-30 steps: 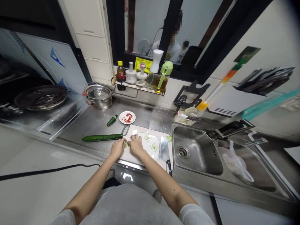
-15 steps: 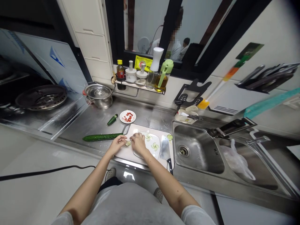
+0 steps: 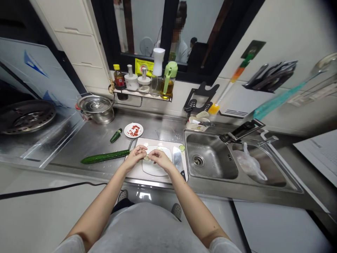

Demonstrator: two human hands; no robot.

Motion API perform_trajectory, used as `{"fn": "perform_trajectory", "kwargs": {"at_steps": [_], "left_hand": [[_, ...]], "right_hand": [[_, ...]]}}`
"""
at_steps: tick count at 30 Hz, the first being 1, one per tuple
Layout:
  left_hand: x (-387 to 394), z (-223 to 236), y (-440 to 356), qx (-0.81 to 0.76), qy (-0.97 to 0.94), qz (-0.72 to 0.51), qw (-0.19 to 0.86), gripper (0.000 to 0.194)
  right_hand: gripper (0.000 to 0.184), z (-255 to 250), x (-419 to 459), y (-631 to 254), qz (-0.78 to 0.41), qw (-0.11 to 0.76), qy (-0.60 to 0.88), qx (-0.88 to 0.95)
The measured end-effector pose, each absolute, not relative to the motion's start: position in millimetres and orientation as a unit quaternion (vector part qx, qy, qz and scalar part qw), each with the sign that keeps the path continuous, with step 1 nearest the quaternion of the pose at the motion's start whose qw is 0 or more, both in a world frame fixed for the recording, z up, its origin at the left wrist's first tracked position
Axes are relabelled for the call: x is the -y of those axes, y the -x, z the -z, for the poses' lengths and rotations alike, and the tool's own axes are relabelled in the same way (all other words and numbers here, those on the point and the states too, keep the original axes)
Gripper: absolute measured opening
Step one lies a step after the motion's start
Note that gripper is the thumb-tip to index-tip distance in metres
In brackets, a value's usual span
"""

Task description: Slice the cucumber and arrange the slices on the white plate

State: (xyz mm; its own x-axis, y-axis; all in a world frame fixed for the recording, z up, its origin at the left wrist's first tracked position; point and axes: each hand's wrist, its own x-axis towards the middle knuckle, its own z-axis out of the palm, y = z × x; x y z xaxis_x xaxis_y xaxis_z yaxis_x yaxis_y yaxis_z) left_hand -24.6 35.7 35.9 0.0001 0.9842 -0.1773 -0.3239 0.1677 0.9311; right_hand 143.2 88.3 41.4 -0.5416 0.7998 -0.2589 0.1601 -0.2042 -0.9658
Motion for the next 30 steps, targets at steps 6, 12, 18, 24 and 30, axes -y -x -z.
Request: {"fn": "perform_trajectory", "kwargs": {"at_steps": [6, 12, 18, 24, 30], "left_hand": [[-40, -46, 0, -0.474, -0.3, -0.536, 0.63, 0.049], [-49, -56, -14, -0.48, -0.328, -0.575, 0.575, 0.044], [-49, -63, -16, -0.505, -0.391, -0.572, 0.514, 0.038], [-46, -66, -18, -0.508, -0.397, -0.567, 0.512, 0.04], [-48, -64, -16, -0.518, -0.425, -0.55, 0.499, 0.041]], "right_hand": [[0.026, -52, -87, -153, -0.684, 0.354, 0.442, 0.461], [0.028, -65, -86, -161, -0.689, 0.387, 0.437, 0.43], [0.03, -68, -84, -168, -0.704, 0.363, 0.442, 0.42], [0.027, -68, -84, -165, -0.671, 0.36, 0.444, 0.472], [0.023, -69, -90, -167, -0.638, 0.343, 0.45, 0.522]]}}
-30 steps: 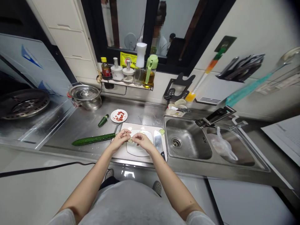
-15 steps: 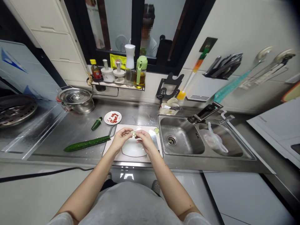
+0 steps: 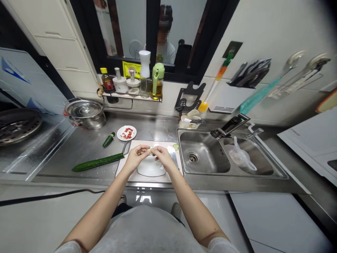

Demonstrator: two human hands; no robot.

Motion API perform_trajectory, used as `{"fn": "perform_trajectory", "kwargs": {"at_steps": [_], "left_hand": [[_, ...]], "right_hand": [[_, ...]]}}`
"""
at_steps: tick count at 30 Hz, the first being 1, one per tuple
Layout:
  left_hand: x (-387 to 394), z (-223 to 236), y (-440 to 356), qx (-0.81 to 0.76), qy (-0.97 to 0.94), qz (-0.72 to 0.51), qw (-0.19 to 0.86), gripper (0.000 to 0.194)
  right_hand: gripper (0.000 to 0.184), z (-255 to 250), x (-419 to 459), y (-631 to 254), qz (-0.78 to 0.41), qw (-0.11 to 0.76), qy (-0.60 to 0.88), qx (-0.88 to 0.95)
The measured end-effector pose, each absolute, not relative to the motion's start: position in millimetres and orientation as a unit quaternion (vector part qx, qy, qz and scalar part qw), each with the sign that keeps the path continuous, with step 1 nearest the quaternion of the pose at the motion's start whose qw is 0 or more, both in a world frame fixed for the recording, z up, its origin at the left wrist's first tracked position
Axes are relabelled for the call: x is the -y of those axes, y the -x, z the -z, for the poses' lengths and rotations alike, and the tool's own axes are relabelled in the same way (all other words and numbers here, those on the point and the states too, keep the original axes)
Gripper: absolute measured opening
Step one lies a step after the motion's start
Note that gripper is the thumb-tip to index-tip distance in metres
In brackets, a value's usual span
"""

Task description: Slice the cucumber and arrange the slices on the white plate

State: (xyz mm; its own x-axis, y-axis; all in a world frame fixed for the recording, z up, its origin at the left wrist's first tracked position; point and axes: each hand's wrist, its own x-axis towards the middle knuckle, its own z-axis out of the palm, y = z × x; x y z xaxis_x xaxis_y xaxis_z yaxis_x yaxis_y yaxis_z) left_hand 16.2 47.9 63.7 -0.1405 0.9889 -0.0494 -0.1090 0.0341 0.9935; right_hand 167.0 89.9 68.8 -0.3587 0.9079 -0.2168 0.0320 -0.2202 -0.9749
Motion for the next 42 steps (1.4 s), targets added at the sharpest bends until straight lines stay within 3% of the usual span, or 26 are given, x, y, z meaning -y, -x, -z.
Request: {"fn": "perform_trajectory", "kwargs": {"at_steps": [12, 20, 26, 36, 42], "left_hand": [[-57, -42, -13, -0.581, -0.539, -0.487, 0.367, 0.018], [-53, -11, -20, -0.567, -0.47, -0.49, 0.468, 0.022], [-45, 16, -24, -0.596, -0.469, -0.449, 0.472, 0.024], [-30, 41, -27, -0.645, -0.546, -0.339, 0.413, 0.022], [-24, 34, -30, -0.673, -0.621, -0.238, 0.323, 0.023]], "right_hand": [[0.013, -59, -98, -178, -0.638, 0.267, 0.477, 0.542], [0.015, -37, -97, -184, -0.66, 0.179, 0.522, 0.51], [0.012, -13, -90, -187, -0.64, 0.11, 0.551, 0.525], [0.025, 11, -76, -185, -0.563, 0.042, 0.568, 0.599], [0.012, 12, -72, -179, -0.457, -0.01, 0.593, 0.663]]}}
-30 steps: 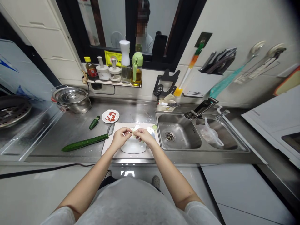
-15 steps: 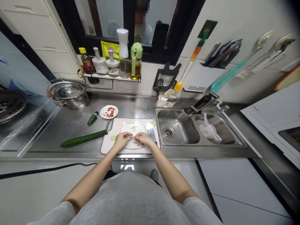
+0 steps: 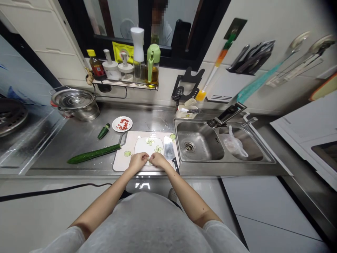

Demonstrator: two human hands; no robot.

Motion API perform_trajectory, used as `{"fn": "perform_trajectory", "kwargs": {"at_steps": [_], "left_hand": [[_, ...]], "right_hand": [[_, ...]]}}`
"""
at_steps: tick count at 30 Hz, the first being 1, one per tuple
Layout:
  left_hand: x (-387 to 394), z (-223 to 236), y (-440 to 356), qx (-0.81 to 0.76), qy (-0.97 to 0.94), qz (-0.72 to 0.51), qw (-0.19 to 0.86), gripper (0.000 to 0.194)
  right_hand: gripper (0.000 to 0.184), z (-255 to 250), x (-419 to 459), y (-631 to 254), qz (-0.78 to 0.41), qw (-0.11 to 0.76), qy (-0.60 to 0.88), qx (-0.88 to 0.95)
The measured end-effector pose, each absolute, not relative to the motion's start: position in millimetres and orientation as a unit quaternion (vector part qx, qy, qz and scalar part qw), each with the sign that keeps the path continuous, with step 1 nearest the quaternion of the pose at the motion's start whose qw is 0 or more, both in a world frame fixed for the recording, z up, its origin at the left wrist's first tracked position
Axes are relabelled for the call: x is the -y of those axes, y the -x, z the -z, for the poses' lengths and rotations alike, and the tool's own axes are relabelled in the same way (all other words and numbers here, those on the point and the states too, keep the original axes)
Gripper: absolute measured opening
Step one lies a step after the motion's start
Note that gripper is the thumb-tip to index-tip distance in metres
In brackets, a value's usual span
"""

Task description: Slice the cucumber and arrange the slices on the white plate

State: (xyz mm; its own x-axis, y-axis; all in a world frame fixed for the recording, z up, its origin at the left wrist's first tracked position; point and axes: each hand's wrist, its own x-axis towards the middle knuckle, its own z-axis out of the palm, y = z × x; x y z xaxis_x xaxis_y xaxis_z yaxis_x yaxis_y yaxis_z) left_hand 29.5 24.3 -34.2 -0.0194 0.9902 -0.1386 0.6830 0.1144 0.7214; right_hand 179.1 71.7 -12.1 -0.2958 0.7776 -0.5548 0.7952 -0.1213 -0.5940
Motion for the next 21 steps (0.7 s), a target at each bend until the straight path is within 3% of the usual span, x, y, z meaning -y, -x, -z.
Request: {"fn": "perform_trajectory", "kwargs": {"at_steps": [3, 12, 21], "left_hand": [[-23, 32, -31, -0.675, -0.654, -0.202, 0.276, 0.023], [-21, 31, -24, -0.642, -0.717, -0.158, 0.219, 0.028], [-22, 32, -19, -0.622, -0.747, -0.141, 0.187, 0.027]], "right_hand": [[0.005, 7, -68, -174, 0.407, 0.025, -0.607, -0.683], [0.03, 5, -38, -189, 0.233, 0.05, -0.525, -0.817], [0.032, 9, -27, -191, 0.189, 0.063, -0.52, -0.83]]}}
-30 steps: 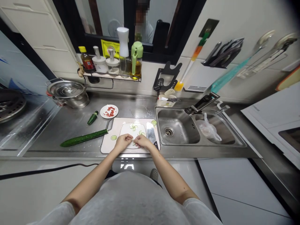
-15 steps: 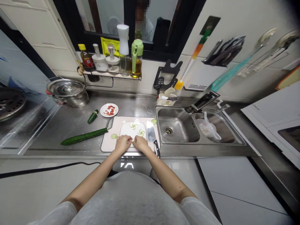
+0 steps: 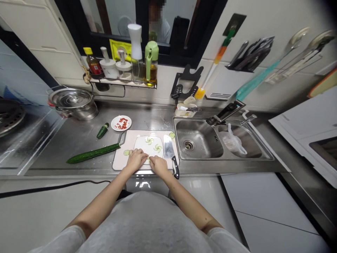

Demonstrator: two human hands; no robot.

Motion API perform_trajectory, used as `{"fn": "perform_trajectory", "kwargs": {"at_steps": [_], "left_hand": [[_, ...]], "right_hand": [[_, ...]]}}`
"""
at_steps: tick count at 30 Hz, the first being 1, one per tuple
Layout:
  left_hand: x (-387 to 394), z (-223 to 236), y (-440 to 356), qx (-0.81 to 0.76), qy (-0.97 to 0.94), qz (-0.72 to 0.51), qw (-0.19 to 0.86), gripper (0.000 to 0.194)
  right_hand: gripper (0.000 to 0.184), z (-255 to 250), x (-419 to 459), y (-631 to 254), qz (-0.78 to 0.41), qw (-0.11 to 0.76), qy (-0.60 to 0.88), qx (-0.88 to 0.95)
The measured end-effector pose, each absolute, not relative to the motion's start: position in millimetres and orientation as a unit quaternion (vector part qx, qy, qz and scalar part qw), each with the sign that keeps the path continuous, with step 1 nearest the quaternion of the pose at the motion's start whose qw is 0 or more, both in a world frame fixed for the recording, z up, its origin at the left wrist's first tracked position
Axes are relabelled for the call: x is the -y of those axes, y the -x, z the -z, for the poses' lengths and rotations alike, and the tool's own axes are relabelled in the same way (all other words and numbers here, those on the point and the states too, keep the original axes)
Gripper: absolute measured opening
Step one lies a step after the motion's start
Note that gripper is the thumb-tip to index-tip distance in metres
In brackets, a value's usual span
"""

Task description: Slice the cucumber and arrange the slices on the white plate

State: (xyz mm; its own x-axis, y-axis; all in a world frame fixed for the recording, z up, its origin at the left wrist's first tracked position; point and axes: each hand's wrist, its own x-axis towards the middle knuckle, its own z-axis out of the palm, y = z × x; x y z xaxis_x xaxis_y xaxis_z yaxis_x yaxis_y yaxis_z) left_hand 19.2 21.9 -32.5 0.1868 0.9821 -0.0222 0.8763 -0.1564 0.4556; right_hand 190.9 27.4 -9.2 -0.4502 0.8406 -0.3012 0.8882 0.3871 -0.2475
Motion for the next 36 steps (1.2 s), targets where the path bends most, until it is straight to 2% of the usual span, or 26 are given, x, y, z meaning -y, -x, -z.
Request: {"fn": "perform_trajectory", "kwargs": {"at_steps": [16, 36], "left_hand": [[-15.9, 32.0, -26.6, -0.653, -0.732, -0.139, 0.135, 0.026], [-18.8, 36.0, -25.9, -0.659, -0.724, -0.137, 0.15, 0.027]], "right_hand": [[0.033, 6.0, -25.3, -186.8, 0.163, 0.095, -0.508, -0.84], [0.032, 7.3, -22.0, -184.0, 0.161, 0.082, -0.516, -0.837]]}}
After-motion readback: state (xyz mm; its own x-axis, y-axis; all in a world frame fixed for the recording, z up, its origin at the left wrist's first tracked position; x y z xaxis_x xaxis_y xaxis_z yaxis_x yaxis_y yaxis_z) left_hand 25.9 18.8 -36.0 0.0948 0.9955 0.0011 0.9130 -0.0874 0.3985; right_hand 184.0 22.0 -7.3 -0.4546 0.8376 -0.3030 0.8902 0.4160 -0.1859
